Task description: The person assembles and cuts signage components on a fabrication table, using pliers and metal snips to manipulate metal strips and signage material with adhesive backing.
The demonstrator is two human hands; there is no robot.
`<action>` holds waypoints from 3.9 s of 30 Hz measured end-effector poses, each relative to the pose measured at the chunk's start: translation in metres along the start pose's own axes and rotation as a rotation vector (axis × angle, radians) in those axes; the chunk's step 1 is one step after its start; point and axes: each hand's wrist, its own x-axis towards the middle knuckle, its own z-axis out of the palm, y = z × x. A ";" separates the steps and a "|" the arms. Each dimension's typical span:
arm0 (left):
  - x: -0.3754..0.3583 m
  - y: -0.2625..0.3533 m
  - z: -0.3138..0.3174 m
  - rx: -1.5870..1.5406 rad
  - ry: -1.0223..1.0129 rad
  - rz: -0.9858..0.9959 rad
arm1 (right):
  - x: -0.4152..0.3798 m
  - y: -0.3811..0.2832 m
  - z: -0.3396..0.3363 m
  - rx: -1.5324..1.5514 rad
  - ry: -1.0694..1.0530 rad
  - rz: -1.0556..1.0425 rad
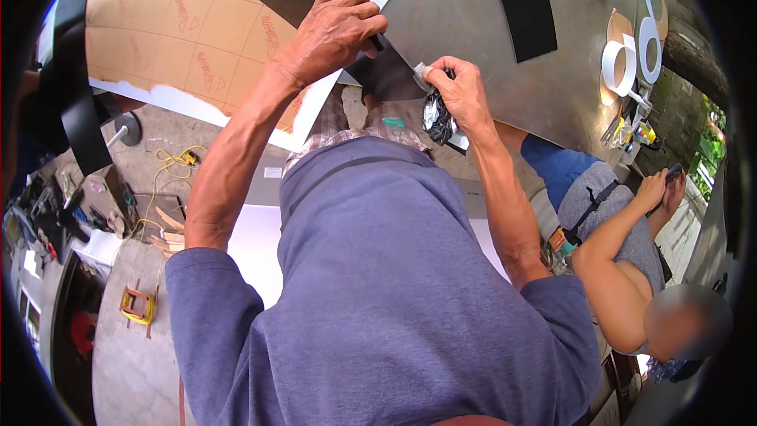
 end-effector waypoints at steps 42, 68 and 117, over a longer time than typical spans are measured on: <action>0.036 -0.039 0.016 -0.043 0.019 0.078 | 0.029 0.009 -0.008 -0.159 0.149 -0.338; -0.054 0.019 -0.028 -0.004 0.134 -0.084 | 0.007 0.062 -0.029 0.482 -0.021 0.047; 0.044 -0.003 -0.005 -0.012 0.029 -0.017 | -0.040 0.063 -0.018 0.252 0.003 -0.247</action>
